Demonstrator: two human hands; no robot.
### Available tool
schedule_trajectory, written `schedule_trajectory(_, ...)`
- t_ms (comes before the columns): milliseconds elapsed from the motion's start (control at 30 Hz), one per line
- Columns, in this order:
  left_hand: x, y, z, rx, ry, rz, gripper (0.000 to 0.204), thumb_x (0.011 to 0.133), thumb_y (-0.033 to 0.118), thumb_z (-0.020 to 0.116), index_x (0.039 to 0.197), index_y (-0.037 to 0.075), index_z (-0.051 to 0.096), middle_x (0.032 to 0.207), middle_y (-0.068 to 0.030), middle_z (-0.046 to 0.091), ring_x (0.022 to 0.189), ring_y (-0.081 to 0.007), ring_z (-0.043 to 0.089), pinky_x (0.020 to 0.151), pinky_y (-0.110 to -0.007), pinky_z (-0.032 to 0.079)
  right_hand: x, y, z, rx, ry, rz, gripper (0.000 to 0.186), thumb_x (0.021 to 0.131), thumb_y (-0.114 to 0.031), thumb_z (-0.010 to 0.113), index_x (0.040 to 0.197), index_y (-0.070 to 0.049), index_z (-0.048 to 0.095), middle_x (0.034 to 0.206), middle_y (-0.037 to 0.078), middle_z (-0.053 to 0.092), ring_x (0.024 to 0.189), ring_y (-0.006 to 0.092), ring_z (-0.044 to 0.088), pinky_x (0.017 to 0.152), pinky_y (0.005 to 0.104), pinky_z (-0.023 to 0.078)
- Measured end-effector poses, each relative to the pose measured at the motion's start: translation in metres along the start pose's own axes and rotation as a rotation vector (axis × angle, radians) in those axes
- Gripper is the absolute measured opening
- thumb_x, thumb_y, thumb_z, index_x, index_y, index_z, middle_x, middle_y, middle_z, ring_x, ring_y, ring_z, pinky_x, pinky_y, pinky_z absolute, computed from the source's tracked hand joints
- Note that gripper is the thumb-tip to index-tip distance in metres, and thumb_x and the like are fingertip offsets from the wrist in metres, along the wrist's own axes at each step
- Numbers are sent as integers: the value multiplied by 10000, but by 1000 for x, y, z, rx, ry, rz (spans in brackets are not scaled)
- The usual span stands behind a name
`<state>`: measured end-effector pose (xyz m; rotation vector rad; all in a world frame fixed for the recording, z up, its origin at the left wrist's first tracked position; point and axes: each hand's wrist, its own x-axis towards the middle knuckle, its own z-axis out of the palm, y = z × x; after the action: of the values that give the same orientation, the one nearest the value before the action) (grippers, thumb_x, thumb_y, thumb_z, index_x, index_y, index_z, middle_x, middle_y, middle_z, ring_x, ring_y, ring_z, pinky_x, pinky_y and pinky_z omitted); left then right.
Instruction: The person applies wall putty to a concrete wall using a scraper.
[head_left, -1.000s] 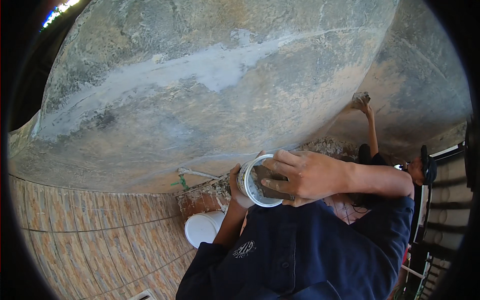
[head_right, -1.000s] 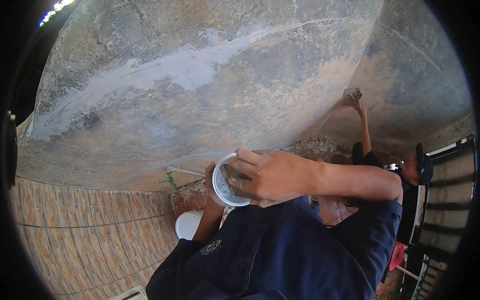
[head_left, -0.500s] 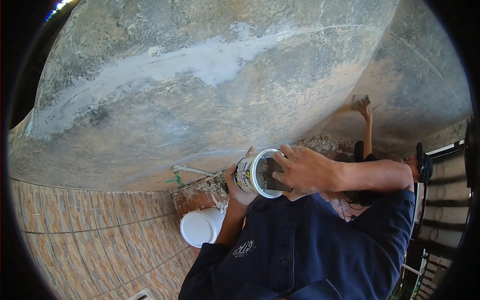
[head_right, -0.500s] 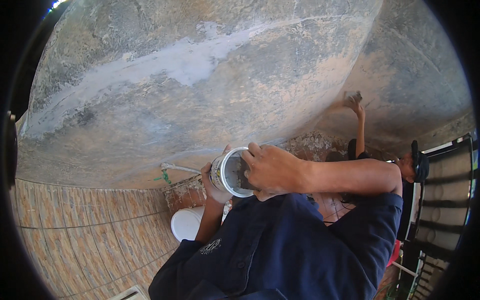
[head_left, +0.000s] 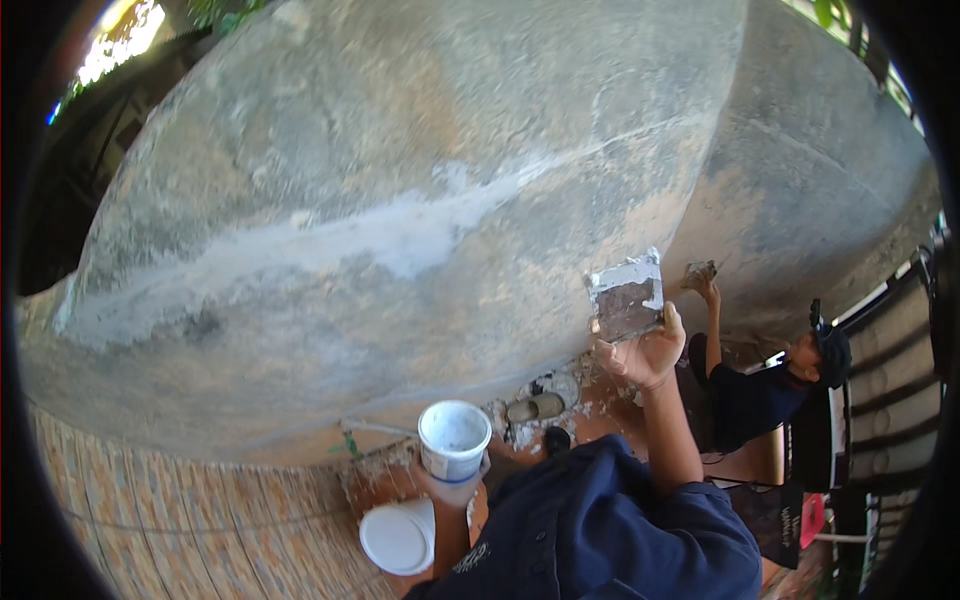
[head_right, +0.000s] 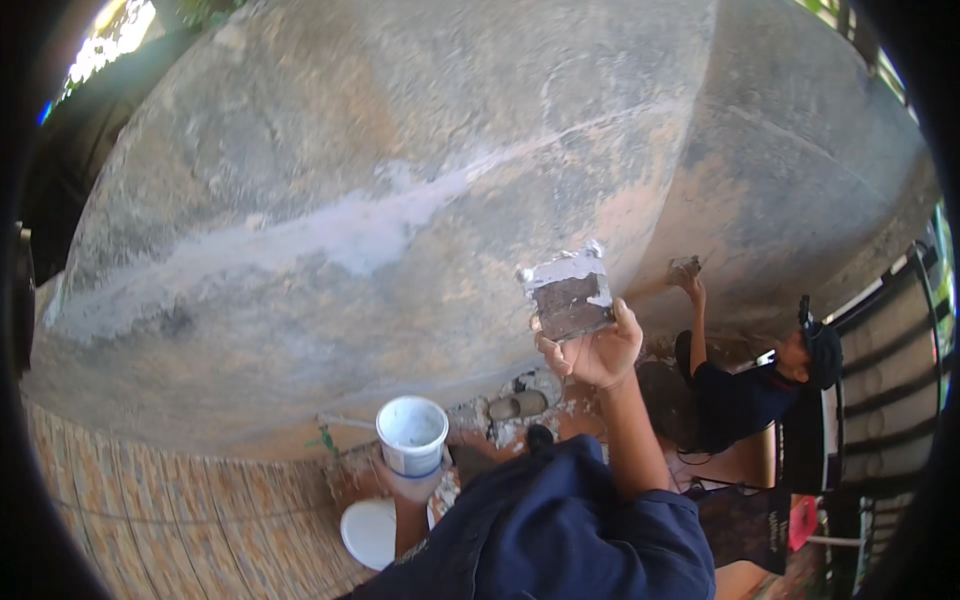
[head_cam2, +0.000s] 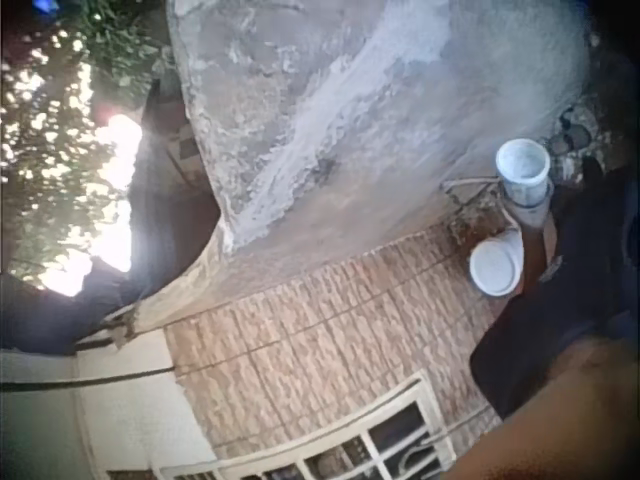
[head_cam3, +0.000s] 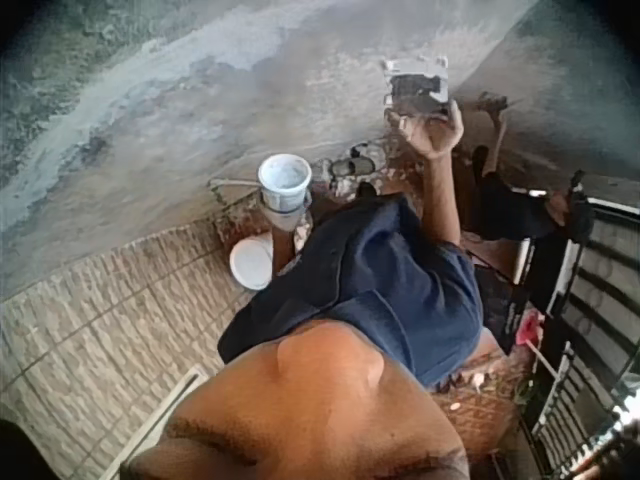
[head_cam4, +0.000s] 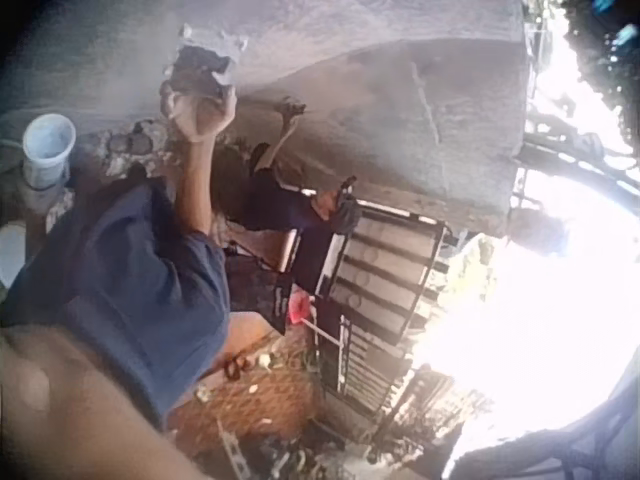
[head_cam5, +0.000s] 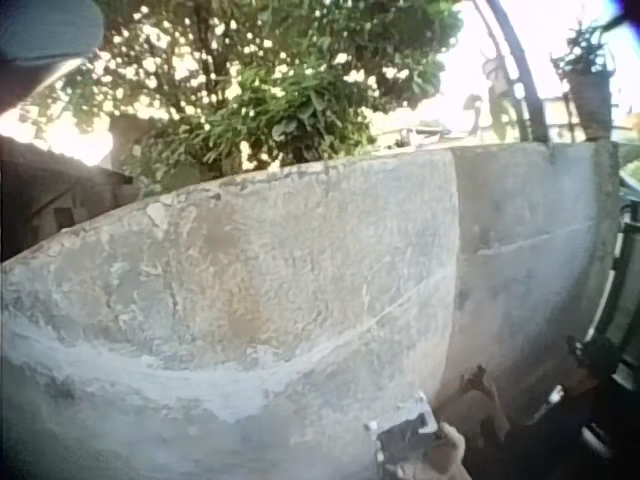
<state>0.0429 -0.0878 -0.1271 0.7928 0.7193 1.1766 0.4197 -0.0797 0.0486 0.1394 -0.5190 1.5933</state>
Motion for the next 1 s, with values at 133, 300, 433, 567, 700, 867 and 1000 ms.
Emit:
schedule_trajectory(133,4,37,18,-748,257,-552,819,758,716,456,1324,124,440,1189,-173,540,1039,-357,525,827,-513,445,12,1,-4,-70,20,-218,785,830,-498,610,1439,-78,349,1261,281,475,819,338,536,583,347,477)
schedule_trajectory(300,6,37,33,-508,172,-456,739,777,689,420,1254,131,506,1178,-170,550,1001,-373,547,769,-520,469,48,-15,1,-478,5,-231,832,828,-425,644,1468,-26,291,1298,266,469,949,310,559,673,355,516)
schedule_trajectory(433,7,44,61,-409,245,-416,700,794,662,421,1245,136,520,1172,-163,569,1005,-371,556,758,-512,470,83,-5,-1,-1407,329,-476,758,821,-230,718,1465,-45,362,1309,252,473,1046,286,571,782,359,538)
schedule_trajectory(567,17,32,39,-689,255,-589,672,807,652,427,1252,160,532,1197,-164,571,1045,-364,553,791,-503,463,113,2,-21,-2084,505,-832,677,789,-214,761,1396,-88,489,1307,250,451,1120,359,524,853,391,501)
schedule_trajectory(700,17,38,50,-740,234,-635,658,811,637,434,1257,161,525,1217,-177,559,1059,-366,551,803,-504,464,137,9,-49,-2314,650,-855,641,766,-245,781,1350,-130,545,1296,257,447,1155,414,492,881,428,486)
schedule_trajectory(867,8,52,82,147,152,-250,656,817,618,440,1266,143,502,1240,-198,540,1087,-385,544,798,-520,475,124,9,-76,-2437,836,-650,627,741,-298,782,1320,-172,578,1259,266,485,1079,409,559,845,421,513)
schedule_trajectory(1000,18,25,36,-652,238,-577,716,810,643,388,1286,111,446,1159,-219,556,983,-383,586,733,-532,499,93,8,-73,-2348,811,-457,622,753,-334,751,1334,-209,568,1269,286,482,1089,433,552,850,442,516)
